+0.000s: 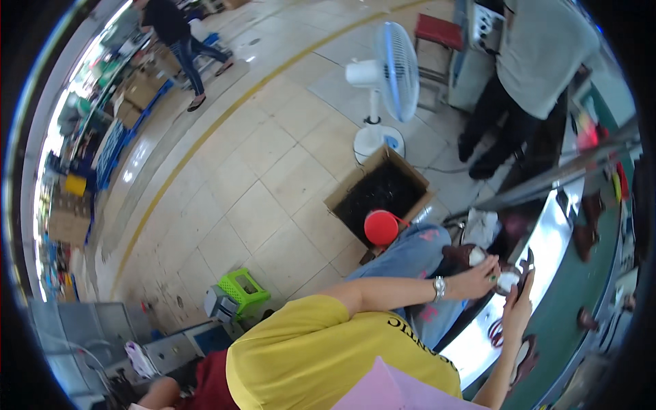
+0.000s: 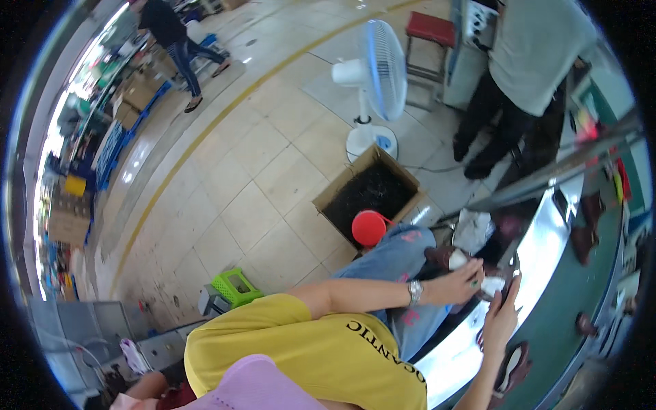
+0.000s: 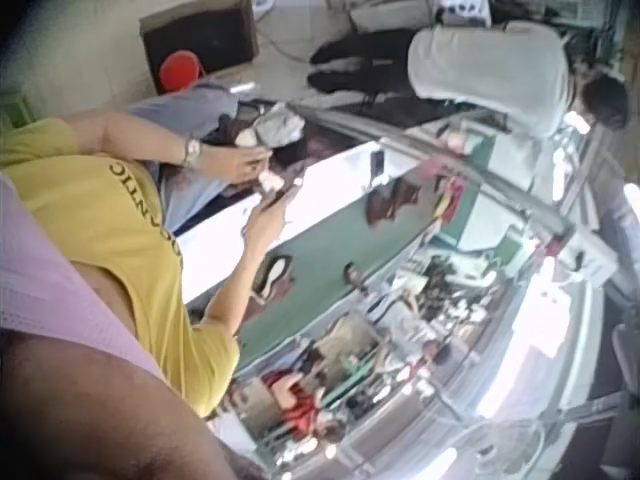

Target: Trimming excess material and refining the upper of a shoe while it is on a last.

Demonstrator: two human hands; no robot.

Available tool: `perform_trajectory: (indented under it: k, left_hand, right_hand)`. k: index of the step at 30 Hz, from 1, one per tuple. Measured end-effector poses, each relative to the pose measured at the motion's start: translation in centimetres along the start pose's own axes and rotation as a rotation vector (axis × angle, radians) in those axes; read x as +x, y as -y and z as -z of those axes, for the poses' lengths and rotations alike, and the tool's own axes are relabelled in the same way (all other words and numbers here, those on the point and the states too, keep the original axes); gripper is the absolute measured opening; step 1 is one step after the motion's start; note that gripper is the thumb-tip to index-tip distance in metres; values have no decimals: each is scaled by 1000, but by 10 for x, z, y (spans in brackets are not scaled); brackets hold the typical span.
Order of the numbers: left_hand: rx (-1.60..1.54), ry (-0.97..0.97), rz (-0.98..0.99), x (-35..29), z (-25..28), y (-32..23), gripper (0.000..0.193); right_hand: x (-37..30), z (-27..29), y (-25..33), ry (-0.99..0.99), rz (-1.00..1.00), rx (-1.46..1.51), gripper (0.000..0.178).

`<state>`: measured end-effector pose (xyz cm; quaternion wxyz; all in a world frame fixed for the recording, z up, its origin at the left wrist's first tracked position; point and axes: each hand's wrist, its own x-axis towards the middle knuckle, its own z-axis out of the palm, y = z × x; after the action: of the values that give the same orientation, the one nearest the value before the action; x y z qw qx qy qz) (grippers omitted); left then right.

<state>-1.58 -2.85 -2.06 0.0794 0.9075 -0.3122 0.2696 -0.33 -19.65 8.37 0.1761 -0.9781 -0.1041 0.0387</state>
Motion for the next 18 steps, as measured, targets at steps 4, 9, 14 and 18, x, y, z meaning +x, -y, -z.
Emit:
perform_trajectory:
  k: [4,9,14,18]
  left_hand:
    - [-103,-133,122,0,-25,-12,36]
    - [-177,64,265,11,2,14,33]
    - [102,76,111,-8,24,11,35]
    - [126,-15,134,-15,8,5,36]
  right_hand:
    - [-2,-18,-13,165,22,-238,70]
    - [8,-14,-16,161,92,-264,68]
    - [5,6,11,32,-13,-156,63]
    - [-5,-18,16,129,60,-340,68]
